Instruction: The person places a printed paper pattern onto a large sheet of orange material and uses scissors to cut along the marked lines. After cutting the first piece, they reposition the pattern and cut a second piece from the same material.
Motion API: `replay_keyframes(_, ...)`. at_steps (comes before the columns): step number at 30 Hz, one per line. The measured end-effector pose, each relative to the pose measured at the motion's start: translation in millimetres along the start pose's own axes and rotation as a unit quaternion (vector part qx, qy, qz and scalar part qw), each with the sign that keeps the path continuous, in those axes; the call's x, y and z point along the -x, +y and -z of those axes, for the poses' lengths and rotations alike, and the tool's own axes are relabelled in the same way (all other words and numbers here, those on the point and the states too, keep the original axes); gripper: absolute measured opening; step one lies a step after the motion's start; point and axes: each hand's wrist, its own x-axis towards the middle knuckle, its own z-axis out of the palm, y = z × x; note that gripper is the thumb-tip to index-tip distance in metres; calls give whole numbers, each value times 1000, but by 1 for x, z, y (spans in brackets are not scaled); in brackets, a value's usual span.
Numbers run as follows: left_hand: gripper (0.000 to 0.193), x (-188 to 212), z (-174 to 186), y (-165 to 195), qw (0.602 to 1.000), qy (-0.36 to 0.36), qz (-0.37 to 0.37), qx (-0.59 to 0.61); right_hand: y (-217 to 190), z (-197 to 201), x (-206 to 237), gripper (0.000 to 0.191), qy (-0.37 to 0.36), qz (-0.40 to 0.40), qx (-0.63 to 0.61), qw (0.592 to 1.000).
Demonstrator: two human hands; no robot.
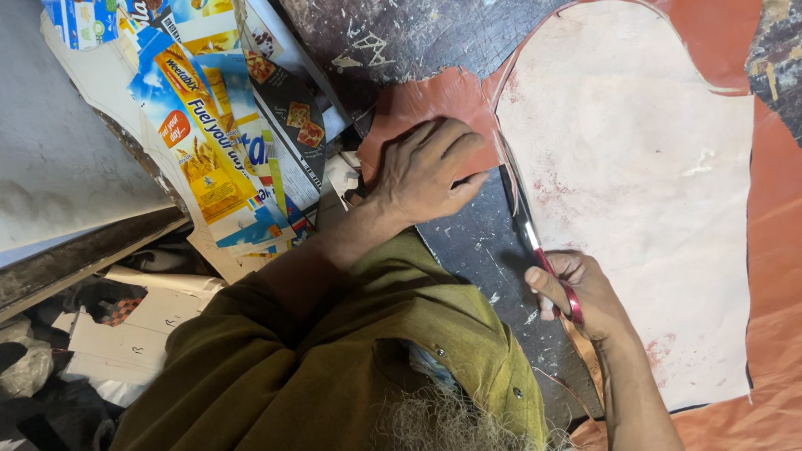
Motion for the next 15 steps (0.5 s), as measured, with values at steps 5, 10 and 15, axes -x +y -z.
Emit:
replay_keyframes(5, 18, 1, -4, 4, 999, 45, -25, 1, -15, -2, -14, 54, -10, 18, 17, 1000)
replay_keyframes(10, 16, 2, -2, 3, 998, 49, -46, 10, -26, -15, -22, 44, 19, 6, 0, 1000)
replay_keyframes(15, 15, 3, -1, 3, 998, 51, -33, 20, -33, -19, -19, 43, 40, -6, 52, 998)
